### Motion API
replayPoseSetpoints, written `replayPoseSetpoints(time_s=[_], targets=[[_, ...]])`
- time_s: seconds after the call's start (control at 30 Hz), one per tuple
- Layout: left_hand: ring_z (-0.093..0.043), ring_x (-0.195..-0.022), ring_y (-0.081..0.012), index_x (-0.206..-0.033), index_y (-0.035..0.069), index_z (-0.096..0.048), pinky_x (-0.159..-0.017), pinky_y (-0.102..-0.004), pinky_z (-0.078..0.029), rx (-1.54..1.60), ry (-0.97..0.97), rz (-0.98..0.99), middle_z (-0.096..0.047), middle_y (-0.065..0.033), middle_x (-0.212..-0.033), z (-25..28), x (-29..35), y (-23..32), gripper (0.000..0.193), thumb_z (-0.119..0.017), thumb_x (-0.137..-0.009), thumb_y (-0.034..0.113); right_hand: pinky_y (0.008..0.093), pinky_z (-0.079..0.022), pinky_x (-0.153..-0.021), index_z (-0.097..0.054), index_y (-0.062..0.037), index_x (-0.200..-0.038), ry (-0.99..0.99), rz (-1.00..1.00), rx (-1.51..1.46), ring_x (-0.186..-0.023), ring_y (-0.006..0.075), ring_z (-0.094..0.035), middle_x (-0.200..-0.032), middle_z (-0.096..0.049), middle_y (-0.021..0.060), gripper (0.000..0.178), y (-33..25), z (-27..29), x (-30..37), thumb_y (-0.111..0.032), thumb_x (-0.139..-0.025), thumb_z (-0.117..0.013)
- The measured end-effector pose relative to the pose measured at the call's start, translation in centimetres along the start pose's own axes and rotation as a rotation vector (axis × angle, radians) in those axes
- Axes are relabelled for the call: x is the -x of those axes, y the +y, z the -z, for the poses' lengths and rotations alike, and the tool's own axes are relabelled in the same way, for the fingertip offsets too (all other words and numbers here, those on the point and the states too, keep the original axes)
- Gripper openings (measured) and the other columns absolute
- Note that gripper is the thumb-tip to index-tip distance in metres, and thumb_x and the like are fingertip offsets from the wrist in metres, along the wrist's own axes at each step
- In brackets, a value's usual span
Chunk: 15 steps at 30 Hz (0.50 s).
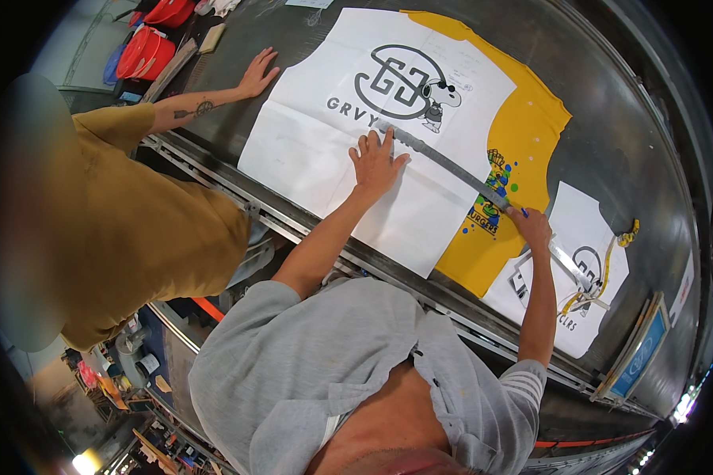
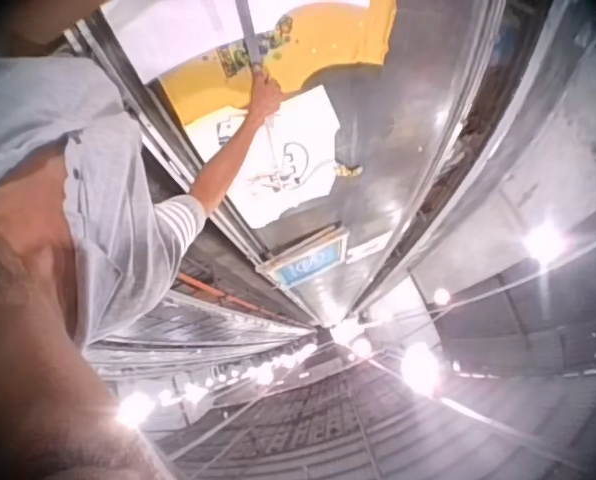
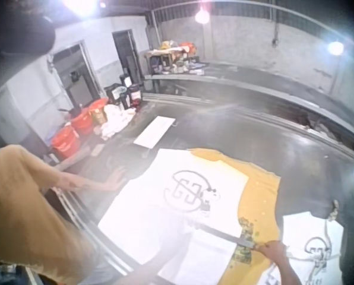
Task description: The person measures and marks a large white fabric sheet with a logo using a metal ruler and a blue marker. They align the ruler, draw straight lines, and adjust the fabric position on a metal work table. A second person briefly assists by holding the fabric.
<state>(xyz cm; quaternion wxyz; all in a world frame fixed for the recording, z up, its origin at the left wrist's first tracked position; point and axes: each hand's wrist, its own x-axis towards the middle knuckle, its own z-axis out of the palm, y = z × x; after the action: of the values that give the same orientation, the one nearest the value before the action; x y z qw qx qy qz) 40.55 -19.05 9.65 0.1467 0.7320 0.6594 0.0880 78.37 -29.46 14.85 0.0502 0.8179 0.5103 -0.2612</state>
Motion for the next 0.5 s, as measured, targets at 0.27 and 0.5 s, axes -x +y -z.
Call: replayPoseSetpoints(time_s=[0.27, 0.5], targets=[[-0.031, -0.128, -0.0395, -0.148, 0.012, -0.042, -0.098, -0.0575, -0.024, -0.061, 0.080, 0.004, -0.040, -0.0183, -0.135, -1.3, 0.2, 0.1, 0.073, -0.061, -0.090, 0.052, 0.0466, -0.052, -0.074, -0.071, -0.0091, -0.105, -0.012, -0.025, 0.008, -0.088, 0.0353, -0.069, -0.091, -0.071, 0.0163, 0.057, -0.7, 0.9, 0.1, -0.062, -0.083, -0.064], [-0.033, -0.126, -0.0400, -0.149, 0.011, -0.040, -0.098, -0.0586, -0.025, -0.080, 0.059, 0.019, -0.039, -0.0184, -0.138, -0.8, 0.0, 0.3, 0.076, -0.063, -0.089, 0.050, 0.0458, -0.054, -0.077, -0.070, -0.0121, -0.111, -0.020, -0.037, -0.011, -0.091, 0.0331, -0.070, -0.096, -0.073, 0.0131, 0.055, -0.8, 0.6, -0.6, -0.059, -0.083, -0.066]])
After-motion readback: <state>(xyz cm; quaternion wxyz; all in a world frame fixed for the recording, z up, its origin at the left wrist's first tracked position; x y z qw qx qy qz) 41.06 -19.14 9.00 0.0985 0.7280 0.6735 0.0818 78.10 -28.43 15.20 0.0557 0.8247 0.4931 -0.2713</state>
